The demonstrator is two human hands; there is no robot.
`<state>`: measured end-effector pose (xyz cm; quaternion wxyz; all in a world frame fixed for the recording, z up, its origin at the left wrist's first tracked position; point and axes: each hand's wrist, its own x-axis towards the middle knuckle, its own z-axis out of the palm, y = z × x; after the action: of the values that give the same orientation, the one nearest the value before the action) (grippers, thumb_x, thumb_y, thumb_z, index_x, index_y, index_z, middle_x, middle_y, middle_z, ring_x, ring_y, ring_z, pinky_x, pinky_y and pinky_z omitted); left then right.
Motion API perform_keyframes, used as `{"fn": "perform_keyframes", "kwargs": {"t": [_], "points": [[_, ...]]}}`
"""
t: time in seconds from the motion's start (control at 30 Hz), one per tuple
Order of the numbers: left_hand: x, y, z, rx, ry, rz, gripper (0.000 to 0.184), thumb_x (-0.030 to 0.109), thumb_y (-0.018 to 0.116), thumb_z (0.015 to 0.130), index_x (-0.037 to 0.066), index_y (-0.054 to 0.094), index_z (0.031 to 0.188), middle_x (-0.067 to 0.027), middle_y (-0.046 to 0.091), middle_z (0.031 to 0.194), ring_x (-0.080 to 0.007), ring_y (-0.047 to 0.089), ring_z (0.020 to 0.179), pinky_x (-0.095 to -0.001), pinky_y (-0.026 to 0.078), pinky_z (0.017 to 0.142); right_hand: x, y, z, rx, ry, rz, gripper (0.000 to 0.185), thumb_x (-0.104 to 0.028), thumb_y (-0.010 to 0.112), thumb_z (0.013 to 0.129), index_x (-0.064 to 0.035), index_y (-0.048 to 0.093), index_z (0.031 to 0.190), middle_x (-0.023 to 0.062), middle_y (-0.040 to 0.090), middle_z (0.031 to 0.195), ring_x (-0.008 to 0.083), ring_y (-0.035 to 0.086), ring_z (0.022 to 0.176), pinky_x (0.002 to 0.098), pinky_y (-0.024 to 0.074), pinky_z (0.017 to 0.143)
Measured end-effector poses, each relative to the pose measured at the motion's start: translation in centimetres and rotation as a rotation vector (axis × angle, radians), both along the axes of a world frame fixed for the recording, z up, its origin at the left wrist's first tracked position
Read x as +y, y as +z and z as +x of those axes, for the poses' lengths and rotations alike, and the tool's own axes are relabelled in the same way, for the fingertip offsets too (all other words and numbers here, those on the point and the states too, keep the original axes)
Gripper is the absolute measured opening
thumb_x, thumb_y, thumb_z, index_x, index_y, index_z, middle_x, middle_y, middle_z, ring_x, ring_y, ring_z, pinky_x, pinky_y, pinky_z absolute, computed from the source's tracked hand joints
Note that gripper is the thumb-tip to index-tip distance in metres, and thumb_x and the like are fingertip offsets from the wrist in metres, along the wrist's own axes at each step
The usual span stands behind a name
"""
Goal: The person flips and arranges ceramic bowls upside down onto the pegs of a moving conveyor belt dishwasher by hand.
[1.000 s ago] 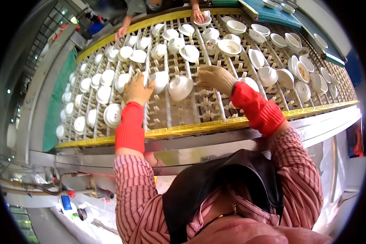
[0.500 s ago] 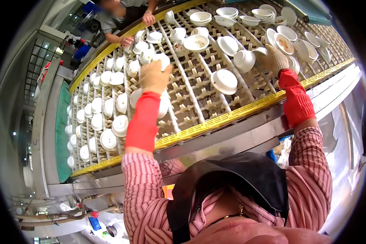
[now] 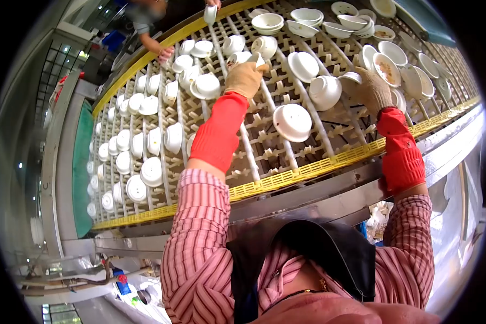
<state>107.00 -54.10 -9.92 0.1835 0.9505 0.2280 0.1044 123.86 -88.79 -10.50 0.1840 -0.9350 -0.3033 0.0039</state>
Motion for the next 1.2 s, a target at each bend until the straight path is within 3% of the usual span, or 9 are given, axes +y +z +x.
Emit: {"fn": "perform_keyframes", "kwargs": {"t": [0.07,0.17,0.33,0.43,0.53,0.7,0.8,0.97,1.2], "points": [[-0.4,2.2,-2.4,-0.046,0.139,-0.295,0.035,0.035,0.07,0.105,0.016,0.08,0.134,-0.0145,0.081,0.107,-0.0326,0.078,0.093,-0.0422,0.062,0.091,-0.2,-1.4,0.8,-0.062,0.012,0.064,0.073,-0.03,0.092,0.08,-0.0093,0.069,0.147,0.0222,0.079,0.126,0.0411,0.075,0.119,0.0484,0.0595,0.102],[4.6,1.3,-8.2,-0.261,-0.104,0.24,0.045,0.049,0.062,0.107,0.011,0.082,0.121,-0.0191,0.081,0.105,-0.0326,0.078,0.103,-0.0416,0.061,0.097,-0.6,0.7,-0.2,-0.082,0.035,0.049,0.067,-0.031,0.089,0.086,-0.012,0.07,0.148,0.0207,0.079,0.126,0.0401,0.075,0.119,0.0477,0.0599,0.101],[8.4,5.1,-19.4,-0.227,0.421,-0.271,0.068,0.06,0.06,0.104,0.007,0.068,0.146,-0.0268,0.077,0.126,-0.043,0.075,0.118,-0.049,0.056,0.102,-0.3,0.2,2.3,-0.137,-0.099,0.234,0.054,-0.025,0.081,0.096,-0.0216,0.071,0.15,0.0167,0.079,0.126,0.0365,0.076,0.116,0.0463,0.0598,0.101],[7.0,3.3,-22.7,0.283,0.53,0.304,0.07,0.059,0.059,0.106,0.007,0.065,0.152,-0.0276,0.073,0.139,-0.0435,0.069,0.132,-0.0548,0.05,0.113,2.7,2.9,-0.4,-0.258,0.08,0.51,0.052,-0.014,0.075,0.098,-0.0264,0.072,0.149,0.0153,0.08,0.128,0.0351,0.078,0.113,0.0448,0.0605,0.099],[7.4,0.2,-23.7,0.221,0.508,0.368,0.073,0.06,0.06,0.105,0.009,0.062,0.156,-0.0276,0.066,0.151,-0.0434,0.064,0.14,-0.0549,0.045,0.119,7.0,6.4,-3.2,-0.48,0.363,0.718,0.059,-0.013,0.079,0.095,-0.0255,0.069,0.152,0.0147,0.082,0.124,0.034,0.08,0.109,0.0425,0.0621,0.096],[5.2,1.0,-23.5,0.197,0.507,0.318,0.071,0.055,0.06,0.106,0.006,0.059,0.157,-0.0244,0.061,0.156,-0.0418,0.057,0.145,-0.0516,0.04,0.125,16.8,8.3,-7.1,-0.818,0.576,0.218,0.072,-0.007,0.088,0.084,-0.0133,0.063,0.151,0.0095,0.079,0.117,0.0321,0.078,0.107,0.0503,0.0618,0.107],[5.4,0.7,-24.1,0.197,0.509,0.337,0.07,0.053,0.059,0.106,0.006,0.059,0.158,-0.0231,0.061,0.157,-0.0411,0.056,0.147,-0.0516,0.039,0.126,15.6,3.7,-6.6,-0.598,0.802,0.099,0.047,-0.013,0.084,0.089,-0.0126,0.071,0.135,0.0082,0.079,0.114,0.0312,0.076,0.112,0.0504,0.0583,0.113],[6.2,-0.4,-24.1,0.196,0.534,0.406,0.067,0.053,0.061,0.106,0.006,0.062,0.154,-0.0243,0.061,0.157,-0.0414,0.059,0.143,-0.052,0.042,0.123,7.6,1.8,-1.4,-0.397,0.41,0.265,0.051,-0.02,0.086,0.087,-0.0118,0.07,0.134,0.0143,0.078,0.113,0.0393,0.075,0.109,0.0491,0.0587,0.1],[0.1,2.0,-16.9,0.07,0.223,0.488,0.057,0.05,0.074,0.1,0.003,0.074,0.131,-0.0256,0.074,0.126,-0.0418,0.069,0.123,-0.0541,0.05,0.108,-1.1,-0.9,6.0,-0.432,0.172,0.172,0.078,-0.026,0.084,0.087,-0.0071,0.056,0.158,0.0188,0.064,0.154,0.0372,0.061,0.142,0.0457,0.0516,0.119]]}}
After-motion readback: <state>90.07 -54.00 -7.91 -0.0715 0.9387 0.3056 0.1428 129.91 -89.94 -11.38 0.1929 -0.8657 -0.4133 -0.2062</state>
